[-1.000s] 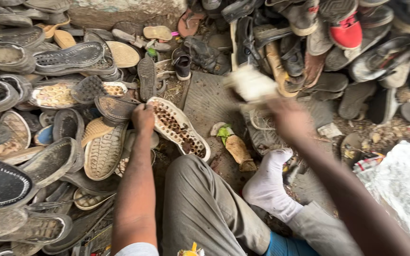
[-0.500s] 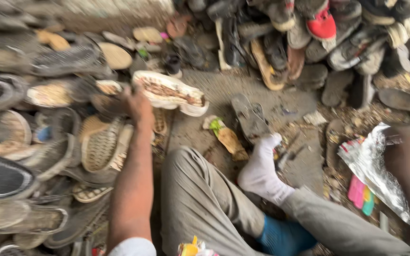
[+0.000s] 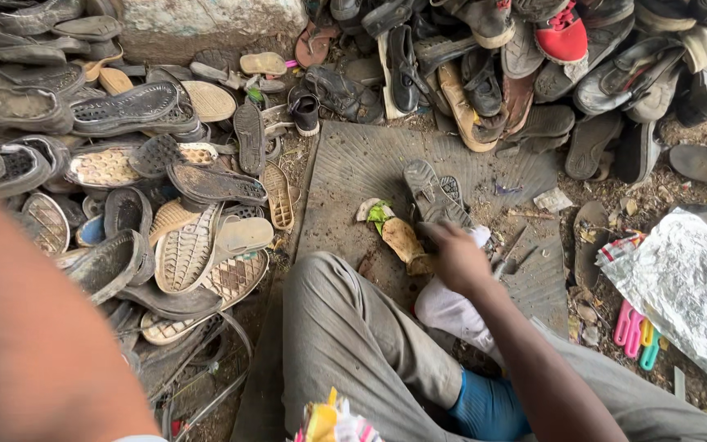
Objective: The person repairs shoes by removing old components, cutting new material with a knife, and cleaning the surfaces while sitting on the floor amidst a pile of footwear.
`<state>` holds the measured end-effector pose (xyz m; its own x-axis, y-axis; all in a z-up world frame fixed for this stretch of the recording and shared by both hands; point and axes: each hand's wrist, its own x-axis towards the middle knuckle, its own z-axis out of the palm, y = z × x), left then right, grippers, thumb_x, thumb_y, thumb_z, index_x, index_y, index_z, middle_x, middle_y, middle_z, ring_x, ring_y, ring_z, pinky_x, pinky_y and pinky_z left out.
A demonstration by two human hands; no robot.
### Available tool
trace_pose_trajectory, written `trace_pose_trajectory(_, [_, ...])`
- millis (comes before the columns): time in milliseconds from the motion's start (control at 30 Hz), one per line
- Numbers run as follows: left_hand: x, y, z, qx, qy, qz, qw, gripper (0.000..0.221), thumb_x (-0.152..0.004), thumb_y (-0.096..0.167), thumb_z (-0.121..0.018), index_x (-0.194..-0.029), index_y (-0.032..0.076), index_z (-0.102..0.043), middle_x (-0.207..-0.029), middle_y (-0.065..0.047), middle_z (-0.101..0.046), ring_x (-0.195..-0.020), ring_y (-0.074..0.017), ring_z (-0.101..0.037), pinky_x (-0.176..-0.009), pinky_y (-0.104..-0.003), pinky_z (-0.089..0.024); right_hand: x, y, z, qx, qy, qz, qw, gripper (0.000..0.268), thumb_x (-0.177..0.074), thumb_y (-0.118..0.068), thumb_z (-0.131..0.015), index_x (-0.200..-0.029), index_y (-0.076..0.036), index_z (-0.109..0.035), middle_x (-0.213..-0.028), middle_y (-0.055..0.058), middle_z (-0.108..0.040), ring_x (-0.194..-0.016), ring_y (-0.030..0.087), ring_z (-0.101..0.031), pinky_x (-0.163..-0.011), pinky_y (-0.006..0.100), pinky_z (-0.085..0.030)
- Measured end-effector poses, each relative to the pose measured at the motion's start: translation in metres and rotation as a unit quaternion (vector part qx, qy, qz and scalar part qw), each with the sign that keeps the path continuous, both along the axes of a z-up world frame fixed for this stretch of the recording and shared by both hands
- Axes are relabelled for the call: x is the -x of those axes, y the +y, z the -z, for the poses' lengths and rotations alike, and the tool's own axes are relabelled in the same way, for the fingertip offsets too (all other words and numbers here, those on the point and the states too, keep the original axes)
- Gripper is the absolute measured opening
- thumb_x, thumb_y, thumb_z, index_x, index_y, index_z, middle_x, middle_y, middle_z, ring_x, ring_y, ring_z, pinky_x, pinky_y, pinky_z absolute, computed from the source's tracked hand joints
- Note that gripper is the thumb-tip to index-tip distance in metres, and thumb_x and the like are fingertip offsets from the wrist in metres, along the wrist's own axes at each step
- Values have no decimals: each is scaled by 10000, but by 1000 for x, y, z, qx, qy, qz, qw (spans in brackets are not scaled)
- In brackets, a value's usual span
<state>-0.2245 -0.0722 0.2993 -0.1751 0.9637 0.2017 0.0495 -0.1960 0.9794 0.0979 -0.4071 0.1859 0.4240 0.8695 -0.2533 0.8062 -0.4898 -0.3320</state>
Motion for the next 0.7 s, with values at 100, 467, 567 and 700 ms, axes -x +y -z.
trace_pose_trajectory(100, [-17, -29, -6, -10, -26, 46, 999, 290, -1095, 283, -536, -1060, 9, -621, -911, -126, -609, -722, -183, -543, -577, -302, -459, 15, 61, 14, 92, -115, -168, 975, 769, -1001, -26, -486, -1637, -347, -197, -1715, 104, -103, -1534, 311, -247, -1221, 515, -249])
trace_pose_trajectory(467, [-189, -122, 167, 277, -255, 111, 920, 155, -1035, 176, -585, -1026, 21, -588, -899, -133, -622, -710, -177, -612, -578, -318, -517, 6, 140, 43, 300, -201, -334, 871, 866, -950, -399, -659, -1644, -369, -141, -1741, 74, -117, -1544, 271, -280, -1273, 465, -190])
trace_pose_trajectory(567, [-192, -97, 174, 192, -162, 75, 965, 190, -956, 104, -628, -1126, 21, -637, -1051, -133, -699, -838, -141, -695, -691, -256, -619, 10, 115, 35, 337, -184, -333, 861, 715, -1013, -391, -575, -1624, -359, -204, -1668, 58, -254, -1491, 252, -337, -1281, 487, -193])
trace_pose_trajectory(700, [-190, -103, 176, 288, -214, 76, 930, 183, -959, 109, -623, -1125, 31, -632, -1059, -131, -690, -767, -156, -677, -594, -253, -563, 11, 113, 13, 387, -143, -281, 866, 452, -1140, -377, -407, -1583, -338, -329, -1524, 24, -528, -1385, 216, -452, -1298, 529, -200])
